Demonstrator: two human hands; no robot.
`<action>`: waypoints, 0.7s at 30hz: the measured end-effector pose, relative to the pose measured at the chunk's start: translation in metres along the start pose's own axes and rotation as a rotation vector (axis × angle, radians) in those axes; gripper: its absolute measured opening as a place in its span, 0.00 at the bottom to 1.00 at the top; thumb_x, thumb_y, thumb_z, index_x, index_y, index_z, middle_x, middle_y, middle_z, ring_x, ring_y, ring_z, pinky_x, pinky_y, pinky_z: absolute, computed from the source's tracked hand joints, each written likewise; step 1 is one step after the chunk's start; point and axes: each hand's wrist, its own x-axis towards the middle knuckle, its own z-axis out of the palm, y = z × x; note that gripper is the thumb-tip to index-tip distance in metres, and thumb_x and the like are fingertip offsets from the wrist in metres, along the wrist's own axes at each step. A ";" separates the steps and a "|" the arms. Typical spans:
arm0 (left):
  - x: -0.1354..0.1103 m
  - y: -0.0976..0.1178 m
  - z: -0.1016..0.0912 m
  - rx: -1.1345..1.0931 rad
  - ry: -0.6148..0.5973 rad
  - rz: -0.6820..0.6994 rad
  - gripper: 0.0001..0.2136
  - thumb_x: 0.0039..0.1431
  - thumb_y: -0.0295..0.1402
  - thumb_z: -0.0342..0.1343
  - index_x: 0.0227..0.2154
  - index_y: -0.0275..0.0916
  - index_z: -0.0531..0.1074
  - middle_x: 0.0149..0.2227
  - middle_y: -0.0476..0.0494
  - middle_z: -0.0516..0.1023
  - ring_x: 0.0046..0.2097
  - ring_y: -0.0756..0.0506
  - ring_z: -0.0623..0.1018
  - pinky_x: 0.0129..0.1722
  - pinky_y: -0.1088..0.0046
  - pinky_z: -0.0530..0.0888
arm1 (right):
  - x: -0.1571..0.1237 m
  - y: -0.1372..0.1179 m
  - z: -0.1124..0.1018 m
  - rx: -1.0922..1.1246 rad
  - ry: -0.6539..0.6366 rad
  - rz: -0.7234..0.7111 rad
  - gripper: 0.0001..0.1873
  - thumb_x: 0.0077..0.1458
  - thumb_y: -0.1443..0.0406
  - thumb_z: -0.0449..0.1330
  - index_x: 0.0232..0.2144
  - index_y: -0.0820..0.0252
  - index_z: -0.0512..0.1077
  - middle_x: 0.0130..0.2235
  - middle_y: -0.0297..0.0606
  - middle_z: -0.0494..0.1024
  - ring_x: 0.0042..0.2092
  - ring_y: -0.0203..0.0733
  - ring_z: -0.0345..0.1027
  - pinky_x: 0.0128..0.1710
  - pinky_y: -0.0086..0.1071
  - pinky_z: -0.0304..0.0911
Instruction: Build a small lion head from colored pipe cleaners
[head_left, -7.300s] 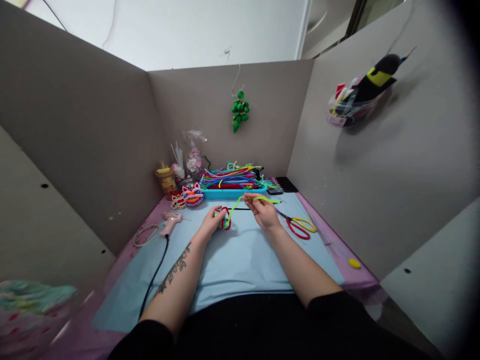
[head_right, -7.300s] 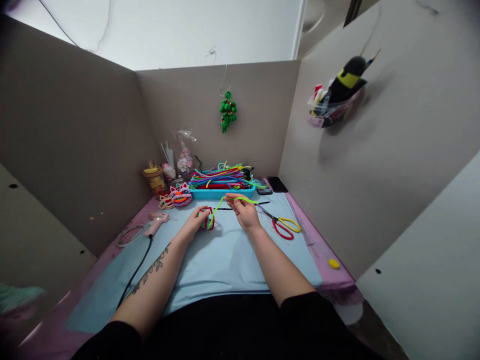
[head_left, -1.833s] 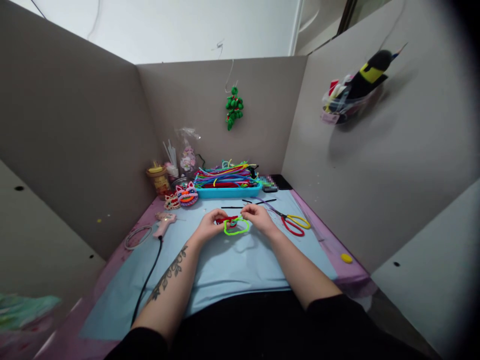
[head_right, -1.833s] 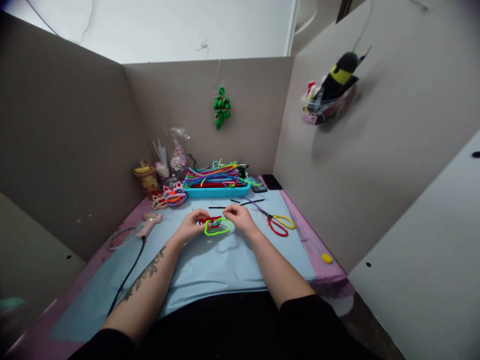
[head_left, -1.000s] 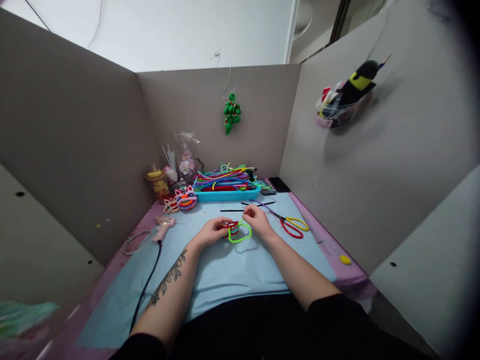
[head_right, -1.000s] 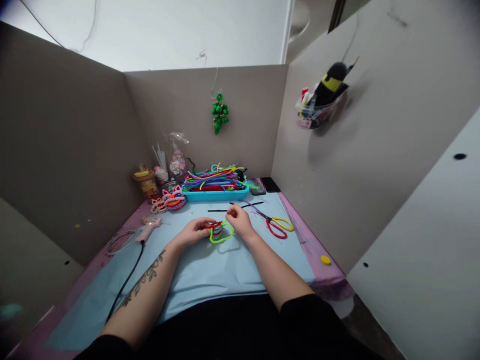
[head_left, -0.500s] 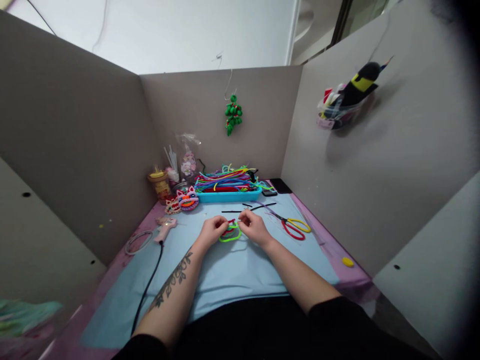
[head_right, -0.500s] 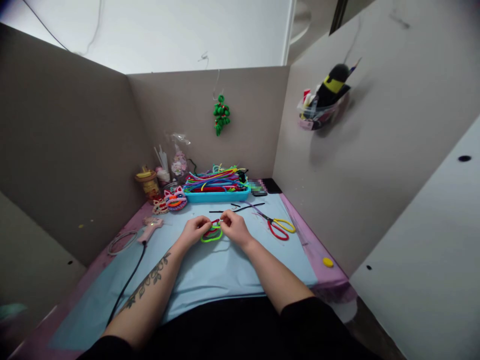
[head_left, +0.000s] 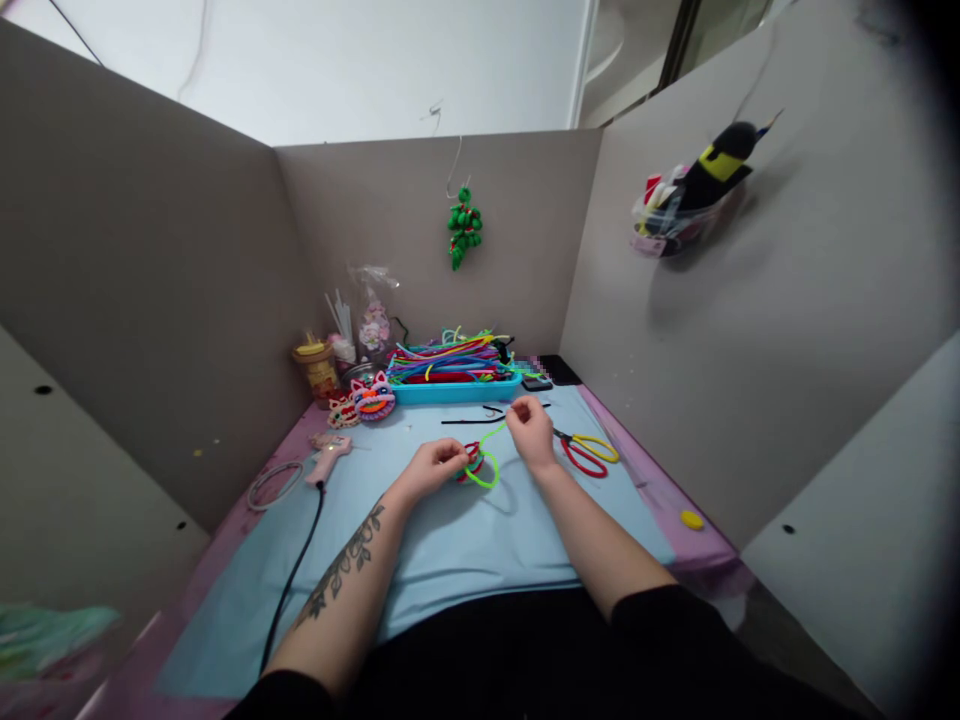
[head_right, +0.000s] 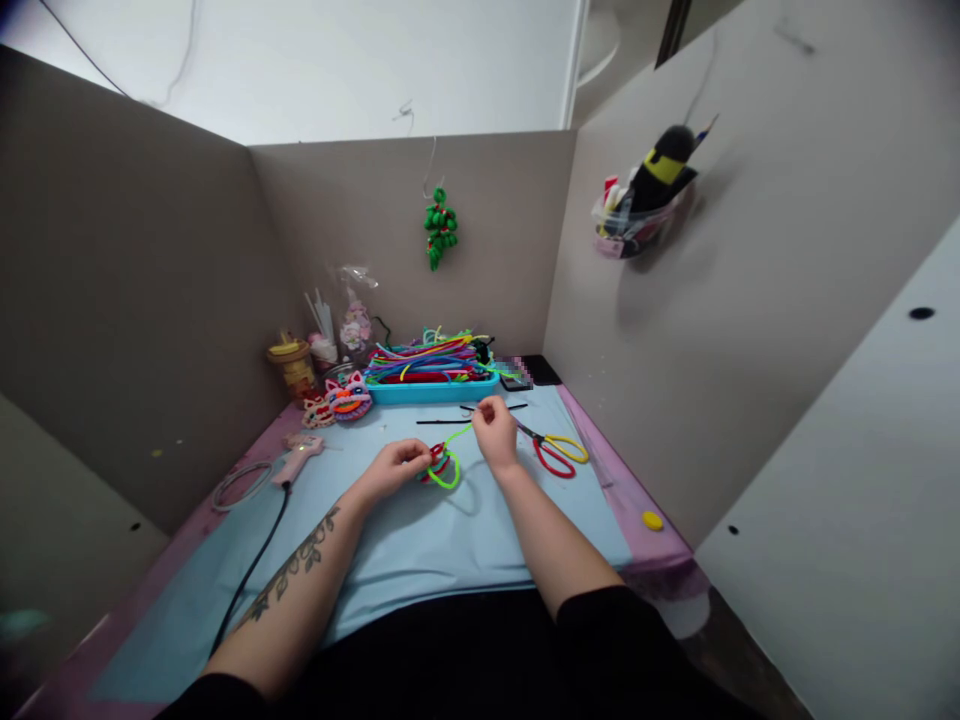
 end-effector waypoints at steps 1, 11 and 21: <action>0.000 0.000 0.000 -0.039 -0.003 -0.018 0.17 0.50 0.45 0.56 0.28 0.34 0.71 0.23 0.47 0.71 0.25 0.51 0.68 0.26 0.76 0.63 | 0.003 0.003 -0.001 -0.004 0.042 0.015 0.06 0.45 0.63 0.55 0.29 0.57 0.65 0.25 0.32 0.68 0.27 0.37 0.61 0.31 0.32 0.59; 0.011 -0.015 -0.013 -0.182 0.262 -0.102 0.18 0.46 0.47 0.58 0.27 0.35 0.68 0.21 0.52 0.67 0.21 0.55 0.64 0.22 0.79 0.60 | -0.012 -0.018 -0.006 -0.114 -0.273 -0.447 0.13 0.53 0.61 0.55 0.40 0.55 0.73 0.43 0.42 0.69 0.49 0.48 0.60 0.52 0.44 0.54; 0.012 -0.017 -0.011 -0.199 0.256 -0.107 0.18 0.45 0.47 0.59 0.27 0.35 0.68 0.19 0.53 0.67 0.20 0.55 0.65 0.21 0.79 0.61 | -0.029 -0.029 0.005 -0.242 -0.498 -0.616 0.06 0.51 0.61 0.59 0.29 0.53 0.77 0.56 0.39 0.60 0.61 0.53 0.42 0.59 0.50 0.45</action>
